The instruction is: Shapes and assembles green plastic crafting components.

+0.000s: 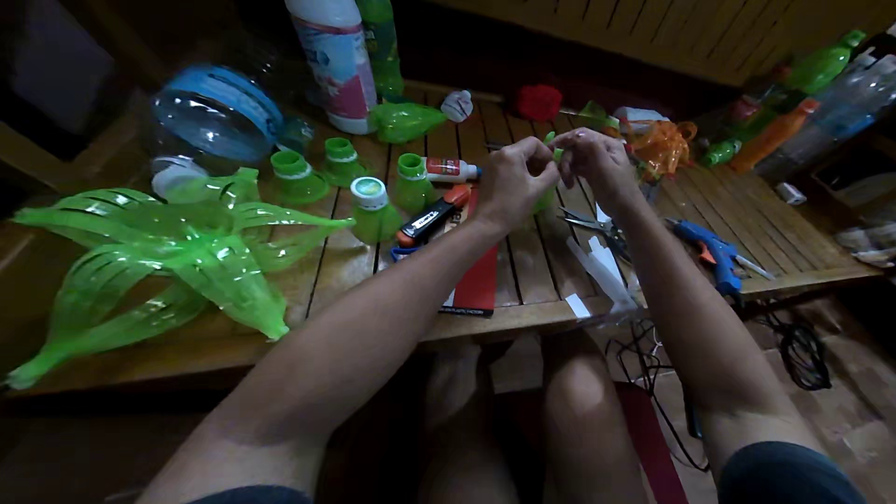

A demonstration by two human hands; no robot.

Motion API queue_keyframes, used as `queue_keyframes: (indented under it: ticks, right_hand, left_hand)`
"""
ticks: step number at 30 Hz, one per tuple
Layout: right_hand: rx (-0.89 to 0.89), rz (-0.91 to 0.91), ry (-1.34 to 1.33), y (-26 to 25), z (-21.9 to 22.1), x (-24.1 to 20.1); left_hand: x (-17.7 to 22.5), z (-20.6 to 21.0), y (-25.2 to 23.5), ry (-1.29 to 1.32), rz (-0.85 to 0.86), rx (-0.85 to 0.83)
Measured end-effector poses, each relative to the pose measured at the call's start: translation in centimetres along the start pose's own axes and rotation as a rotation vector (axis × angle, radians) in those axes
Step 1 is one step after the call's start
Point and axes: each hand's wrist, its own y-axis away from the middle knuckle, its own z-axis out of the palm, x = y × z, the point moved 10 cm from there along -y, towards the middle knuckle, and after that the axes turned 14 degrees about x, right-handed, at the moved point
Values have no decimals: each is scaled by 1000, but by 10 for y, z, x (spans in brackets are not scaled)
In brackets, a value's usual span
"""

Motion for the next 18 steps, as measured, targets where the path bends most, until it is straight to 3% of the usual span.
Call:
queue_keyframes:
  ticks: [18]
  right_hand:
    - [-51, -104, -90, -7, 1, 9]
  left_hand:
    - [-1, -4, -1, 2, 7, 61]
